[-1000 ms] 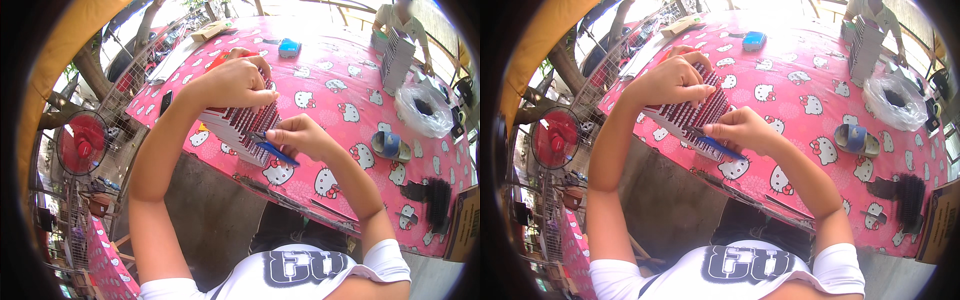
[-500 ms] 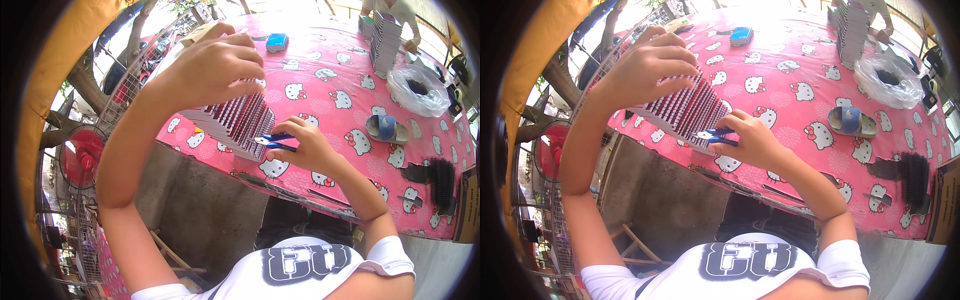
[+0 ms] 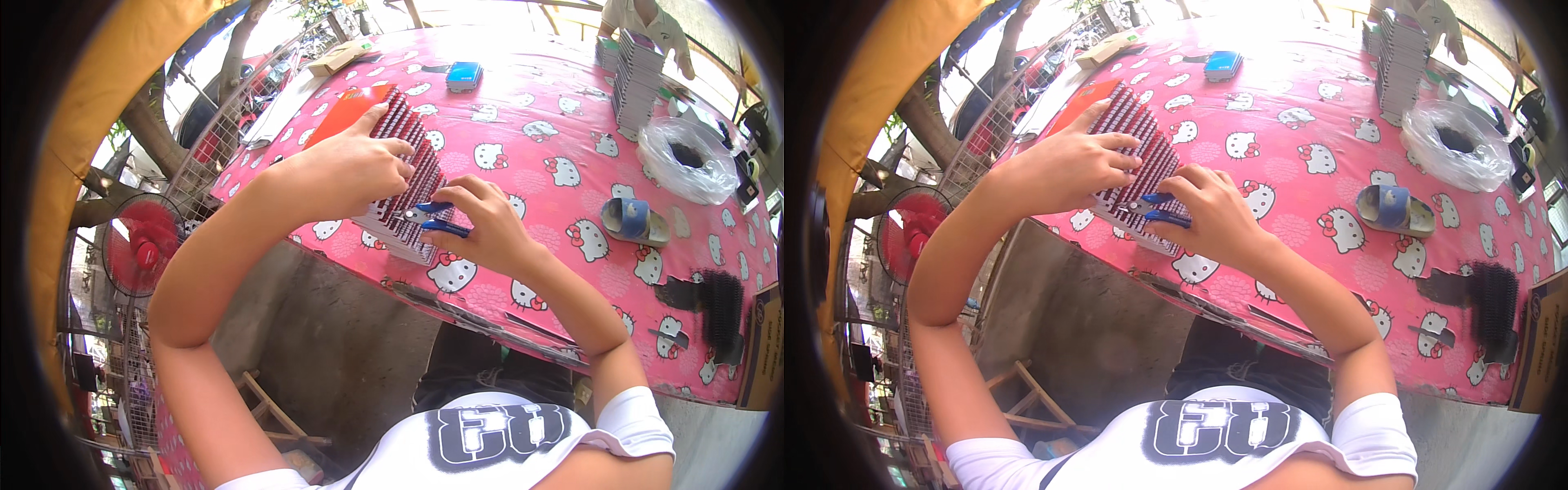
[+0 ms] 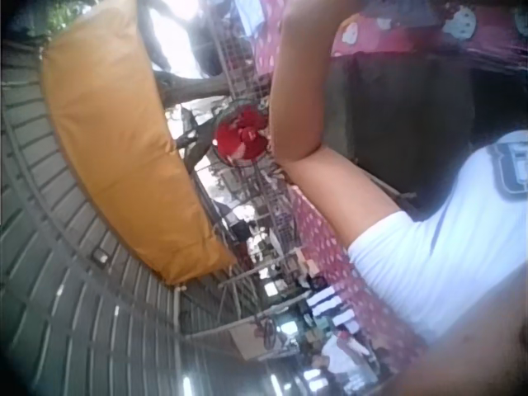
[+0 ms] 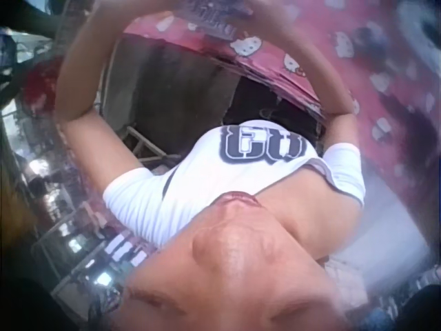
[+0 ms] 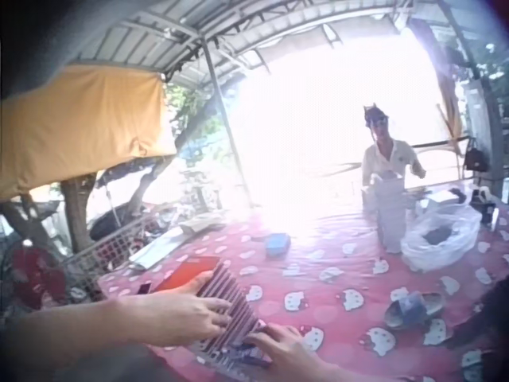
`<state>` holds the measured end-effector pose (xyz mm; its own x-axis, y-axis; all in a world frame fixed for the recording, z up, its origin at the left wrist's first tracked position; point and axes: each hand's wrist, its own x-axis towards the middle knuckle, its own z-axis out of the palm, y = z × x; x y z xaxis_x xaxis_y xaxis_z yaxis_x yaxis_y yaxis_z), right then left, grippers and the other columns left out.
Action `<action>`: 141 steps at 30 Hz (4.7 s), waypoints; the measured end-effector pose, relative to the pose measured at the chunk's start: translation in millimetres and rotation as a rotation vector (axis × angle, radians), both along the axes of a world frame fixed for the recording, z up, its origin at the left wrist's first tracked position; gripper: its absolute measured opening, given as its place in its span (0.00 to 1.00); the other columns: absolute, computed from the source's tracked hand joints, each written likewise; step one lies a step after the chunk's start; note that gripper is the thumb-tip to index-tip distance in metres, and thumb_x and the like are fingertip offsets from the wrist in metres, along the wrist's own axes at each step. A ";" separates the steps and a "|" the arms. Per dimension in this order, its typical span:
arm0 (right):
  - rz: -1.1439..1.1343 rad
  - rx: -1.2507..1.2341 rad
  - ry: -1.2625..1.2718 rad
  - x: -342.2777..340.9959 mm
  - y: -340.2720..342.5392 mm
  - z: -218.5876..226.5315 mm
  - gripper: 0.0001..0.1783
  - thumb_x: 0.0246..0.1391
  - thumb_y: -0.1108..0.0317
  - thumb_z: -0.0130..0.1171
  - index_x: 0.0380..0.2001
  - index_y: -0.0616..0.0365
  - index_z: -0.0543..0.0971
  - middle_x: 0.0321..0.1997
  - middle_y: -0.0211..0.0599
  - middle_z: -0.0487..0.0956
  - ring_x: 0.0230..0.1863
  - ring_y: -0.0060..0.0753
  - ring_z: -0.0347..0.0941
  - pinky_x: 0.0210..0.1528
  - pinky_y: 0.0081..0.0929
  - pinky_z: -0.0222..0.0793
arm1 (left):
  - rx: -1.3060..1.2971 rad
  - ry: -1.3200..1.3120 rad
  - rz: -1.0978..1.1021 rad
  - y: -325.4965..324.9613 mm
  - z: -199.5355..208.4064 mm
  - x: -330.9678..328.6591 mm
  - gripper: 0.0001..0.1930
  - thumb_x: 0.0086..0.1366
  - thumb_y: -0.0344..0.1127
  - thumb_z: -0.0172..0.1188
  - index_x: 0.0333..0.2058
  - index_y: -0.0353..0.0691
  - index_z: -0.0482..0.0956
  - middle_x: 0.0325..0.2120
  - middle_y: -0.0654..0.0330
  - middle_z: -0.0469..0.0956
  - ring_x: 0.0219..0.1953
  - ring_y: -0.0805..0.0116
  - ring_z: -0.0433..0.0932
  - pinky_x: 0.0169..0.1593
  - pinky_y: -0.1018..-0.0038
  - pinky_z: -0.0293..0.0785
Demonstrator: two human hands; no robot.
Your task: The person trims the ends of metal coil bindings on a stack of notebooks using pliers.
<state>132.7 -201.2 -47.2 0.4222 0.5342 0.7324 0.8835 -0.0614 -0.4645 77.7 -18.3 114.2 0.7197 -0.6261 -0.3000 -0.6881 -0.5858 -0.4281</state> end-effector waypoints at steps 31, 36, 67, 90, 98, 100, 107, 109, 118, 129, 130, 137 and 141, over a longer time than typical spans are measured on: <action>0.448 -0.421 1.320 22.2 7.2 25.6 0.25 0.51 0.49 0.65 0.34 0.66 0.80 0.23 0.37 0.79 0.24 0.26 0.78 0.28 0.24 0.73 | 0.227 0.003 0.080 -15.7 -4.2 -1.1 0.11 0.50 0.35 0.64 0.35 0.50 0.84 0.44 0.76 0.79 0.57 0.70 0.67 0.67 0.52 0.51; 0.201 -0.253 0.621 2.4 5.0 -0.1 0.25 0.47 0.51 0.68 0.36 0.63 0.79 0.30 0.38 0.80 0.32 0.35 0.78 0.36 0.29 0.73 | 0.290 0.011 0.070 -16.2 -10.8 -2.5 0.11 0.56 0.37 0.59 0.37 0.56 0.83 0.44 0.80 0.79 0.58 0.69 0.66 0.67 0.54 0.50; 0.381 -0.381 1.174 14.1 8.0 9.2 0.24 0.48 0.52 0.68 0.34 0.65 0.77 0.26 0.37 0.81 0.28 0.30 0.79 0.31 0.25 0.74 | 0.221 0.034 0.052 -25.7 -16.1 3.5 0.04 0.49 0.33 0.62 0.25 0.50 0.84 0.29 0.76 0.79 0.45 0.73 0.71 0.58 0.69 0.60; 0.182 -0.361 0.640 1.3 1.7 -7.9 0.26 0.47 0.50 0.68 0.35 0.65 0.76 0.27 0.42 0.81 0.33 0.33 0.81 0.35 0.30 0.75 | 0.465 0.141 0.147 -35.6 -38.0 10.9 0.13 0.55 0.33 0.59 0.40 0.51 0.83 0.49 0.74 0.76 0.56 0.72 0.67 0.61 0.64 0.56; 0.188 -0.172 0.460 0.3 9.0 -26.6 0.22 0.49 0.52 0.67 0.33 0.63 0.77 0.28 0.39 0.81 0.25 0.35 0.78 0.29 0.30 0.73 | 0.457 0.132 0.142 -37.6 -36.4 11.9 0.12 0.54 0.33 0.59 0.38 0.50 0.83 0.47 0.74 0.77 0.55 0.71 0.67 0.62 0.64 0.54; 0.324 -0.367 1.006 9.2 8.0 -11.5 0.21 0.51 0.53 0.65 0.31 0.63 0.77 0.24 0.35 0.80 0.21 0.29 0.77 0.23 0.26 0.72 | 0.438 0.142 0.149 -38.3 -37.1 12.0 0.12 0.54 0.33 0.59 0.39 0.51 0.83 0.47 0.74 0.77 0.55 0.71 0.67 0.62 0.65 0.55; 0.213 -0.214 0.594 -2.3 7.2 -27.9 0.24 0.46 0.48 0.67 0.28 0.61 0.77 0.23 0.39 0.78 0.26 0.39 0.76 0.30 0.34 0.71 | 0.445 0.122 0.105 -37.2 -39.9 11.7 0.13 0.55 0.32 0.59 0.39 0.51 0.83 0.46 0.76 0.78 0.54 0.73 0.67 0.58 0.66 0.56; 0.113 -0.027 0.303 -9.2 10.1 -31.9 0.23 0.42 0.51 0.69 0.29 0.60 0.75 0.29 0.43 0.77 0.30 0.46 0.75 0.33 0.37 0.70 | 0.431 0.146 0.155 -38.8 -36.7 12.2 0.13 0.55 0.31 0.59 0.40 0.51 0.83 0.46 0.76 0.78 0.54 0.73 0.67 0.58 0.66 0.56; 0.230 -0.207 0.728 -4.8 2.8 -26.7 0.22 0.45 0.51 0.69 0.26 0.62 0.77 0.24 0.37 0.78 0.29 0.32 0.77 0.30 0.32 0.71 | 0.364 0.148 0.147 -34.9 -36.9 10.0 0.17 0.54 0.30 0.59 0.44 0.51 0.82 0.51 0.73 0.76 0.56 0.70 0.66 0.62 0.62 0.52; 0.006 -0.328 0.431 -13.5 -17.5 -42.7 0.23 0.44 0.52 0.68 0.36 0.57 0.75 0.38 0.43 0.76 0.42 0.43 0.73 0.43 0.38 0.67 | 0.433 0.186 0.164 -37.6 -41.8 6.9 0.18 0.55 0.29 0.58 0.44 0.56 0.82 0.54 0.75 0.73 0.60 0.65 0.62 0.66 0.54 0.47; -0.072 -0.428 0.374 -13.2 -28.0 -46.6 0.25 0.43 0.50 0.68 0.37 0.57 0.75 0.40 0.42 0.76 0.45 0.44 0.72 0.46 0.41 0.66 | 0.429 0.185 0.159 -39.1 -41.4 8.5 0.18 0.55 0.29 0.57 0.44 0.55 0.82 0.54 0.75 0.73 0.61 0.65 0.62 0.66 0.54 0.47; -0.312 -0.600 -0.034 -29.3 -86.8 -86.5 0.35 0.41 0.49 0.68 0.50 0.54 0.71 0.50 0.42 0.74 0.55 0.44 0.68 0.55 0.46 0.61 | 0.136 -0.220 -0.045 -27.0 -44.5 -24.9 0.16 0.56 0.29 0.58 0.44 0.47 0.81 0.51 0.69 0.76 0.61 0.66 0.64 0.68 0.53 0.44; 0.156 -0.283 0.529 -74.4 -145.2 -9.2 0.38 0.41 0.51 0.69 0.55 0.54 0.69 0.50 0.43 0.74 0.54 0.41 0.69 0.53 0.41 0.64 | -0.493 -0.310 0.027 -43.7 -32.5 -74.5 0.16 0.58 0.31 0.60 0.46 0.42 0.79 0.47 0.61 0.78 0.55 0.61 0.72 0.64 0.54 0.54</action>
